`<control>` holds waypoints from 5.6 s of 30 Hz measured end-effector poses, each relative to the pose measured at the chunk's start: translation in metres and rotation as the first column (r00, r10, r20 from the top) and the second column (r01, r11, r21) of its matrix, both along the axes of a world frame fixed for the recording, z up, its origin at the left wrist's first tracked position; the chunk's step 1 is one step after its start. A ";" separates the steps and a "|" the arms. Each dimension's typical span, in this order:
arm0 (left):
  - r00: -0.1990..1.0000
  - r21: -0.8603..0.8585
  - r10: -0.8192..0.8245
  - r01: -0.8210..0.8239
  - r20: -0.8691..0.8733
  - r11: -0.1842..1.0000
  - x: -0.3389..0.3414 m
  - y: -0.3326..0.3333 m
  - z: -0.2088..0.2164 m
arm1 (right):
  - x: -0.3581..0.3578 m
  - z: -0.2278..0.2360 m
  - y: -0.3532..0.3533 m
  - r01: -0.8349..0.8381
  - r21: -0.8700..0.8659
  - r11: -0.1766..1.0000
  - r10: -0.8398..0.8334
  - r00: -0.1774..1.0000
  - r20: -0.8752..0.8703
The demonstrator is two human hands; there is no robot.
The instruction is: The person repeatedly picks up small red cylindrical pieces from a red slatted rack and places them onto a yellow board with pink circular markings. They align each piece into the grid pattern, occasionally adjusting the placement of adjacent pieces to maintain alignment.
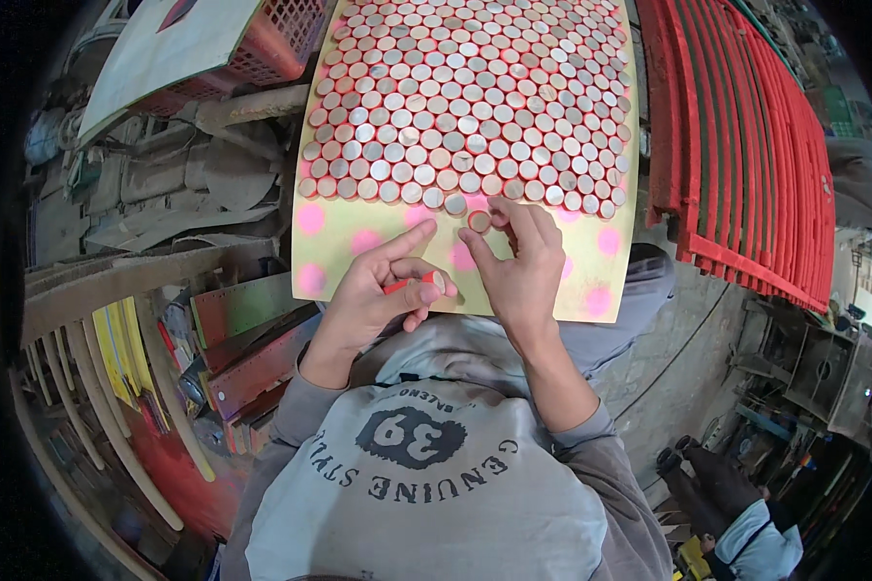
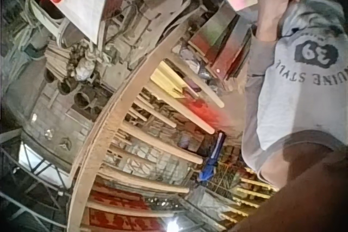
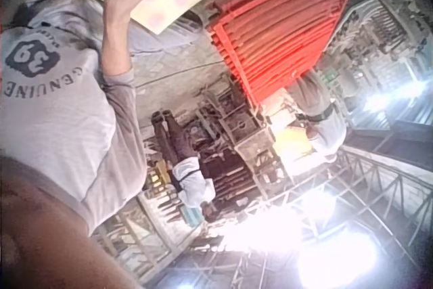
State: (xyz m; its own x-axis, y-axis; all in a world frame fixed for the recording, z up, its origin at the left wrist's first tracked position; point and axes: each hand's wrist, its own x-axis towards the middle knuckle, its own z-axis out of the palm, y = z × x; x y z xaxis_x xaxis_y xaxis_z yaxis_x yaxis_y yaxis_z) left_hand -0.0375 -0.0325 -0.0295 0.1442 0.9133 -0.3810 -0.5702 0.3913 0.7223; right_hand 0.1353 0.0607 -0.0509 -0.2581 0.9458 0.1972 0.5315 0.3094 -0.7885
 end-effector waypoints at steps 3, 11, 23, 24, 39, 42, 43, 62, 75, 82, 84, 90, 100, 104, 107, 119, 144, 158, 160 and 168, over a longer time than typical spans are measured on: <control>1.000 -0.009 0.024 -0.024 0.007 1.000 0.003 0.003 -0.002 | 0.003 0.000 -0.002 0.025 0.003 1.000 -0.025 0.999 0.031; 0.999 -0.010 0.047 -0.047 -0.011 0.999 0.005 0.006 -0.005 | 0.004 -0.005 0.000 0.083 0.025 0.996 -0.082 0.997 -0.013; 0.997 -0.009 0.071 -0.071 -0.007 0.997 0.006 0.008 -0.004 | 0.006 -0.009 0.004 0.105 0.069 0.992 -0.105 0.994 0.005; 0.997 -0.012 0.073 -0.073 -0.002 0.997 0.006 0.008 -0.004 | 0.007 -0.008 0.004 0.087 0.057 0.995 -0.088 0.996 0.025; 0.995 -0.025 0.089 -0.088 0.046 0.996 0.006 0.009 -0.008 | 0.001 -0.004 0.007 0.084 0.095 0.992 -0.085 0.996 0.012; 0.995 -0.020 0.092 -0.091 0.050 0.996 0.005 0.009 -0.007 | 0.001 -0.006 0.007 0.081 0.114 0.990 -0.083 0.996 0.013; 0.994 -0.016 0.093 -0.093 0.048 0.996 0.004 0.008 -0.007 | 0.002 -0.007 0.007 0.078 0.113 0.990 -0.080 0.997 0.012; 0.994 -0.021 0.110 -0.110 0.013 0.994 0.004 0.009 -0.008 | 0.000 0.000 0.007 -0.004 0.204 0.979 -0.016 0.995 0.099; 0.995 0.001 0.086 -0.087 -0.049 0.996 0.002 0.008 -0.012 | -0.011 0.001 0.011 0.005 0.254 0.967 -0.034 0.994 0.109; 0.994 -0.003 0.105 -0.105 -0.016 0.994 0.002 0.008 -0.014 | -0.008 -0.005 0.011 -0.009 0.191 0.982 -0.009 0.996 0.094; 0.994 -0.005 0.105 -0.105 -0.028 0.994 0.002 0.008 -0.013 | -0.007 -0.004 0.011 -0.017 0.190 0.982 -0.002 0.995 0.099; 0.994 -0.025 0.110 -0.110 0.000 0.994 0.003 0.001 0.001 | -0.002 0.009 0.004 -0.069 0.179 0.981 0.052 0.994 0.096; 0.996 0.036 -0.045 0.043 0.081 0.998 0.008 -0.003 0.001 | 0.026 0.058 0.002 -0.709 -0.070 0.702 0.676 0.694 -0.250; 0.995 0.019 -0.031 0.029 0.090 0.999 0.014 0.000 -0.001 | 0.036 0.049 0.002 -0.660 -0.119 0.742 0.626 0.745 -0.230; 0.997 -0.032 0.047 -0.045 0.061 0.998 0.017 0.005 0.001 | 0.034 0.041 0.002 -0.429 -0.233 0.873 0.368 0.891 -0.265; 0.999 -0.063 -0.038 0.037 -0.020 0.997 0.023 0.018 -0.006 | 0.023 0.005 0.006 0.125 -0.054 0.991 -0.123 0.992 0.031; 0.999 -0.031 -0.009 0.011 0.050 0.999 0.018 0.012 -0.007 | 0.018 -0.008 0.006 0.111 0.015 0.994 -0.110 0.992 -0.059; 0.961 0.021 -0.268 0.270 -0.068 0.963 0.008 0.008 -0.002 | 0.023 0.009 0.001 -0.005 -0.114 0.993 -0.010 0.991 -0.137; 0.979 0.049 -0.206 0.206 0.004 0.977 0.015 0.007 -0.006 | 0.032 0.034 -0.003 -0.246 -0.203 0.948 0.204 0.957 -0.207; 0.988 0.148 -0.150 0.143 0.039 0.979 0.028 0.009 0.006 | 0.038 0.064 -0.009 -0.582 0.053 0.811 0.580 0.813 0.047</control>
State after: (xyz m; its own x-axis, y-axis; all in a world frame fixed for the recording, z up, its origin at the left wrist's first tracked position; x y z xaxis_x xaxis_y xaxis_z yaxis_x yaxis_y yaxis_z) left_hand -0.0097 -0.0236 -0.0234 0.2959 0.9256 -0.2361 -0.5506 0.3672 0.7497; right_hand 0.1735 0.0517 0.0132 -0.7619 0.6036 0.2350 0.2574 0.6151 -0.7452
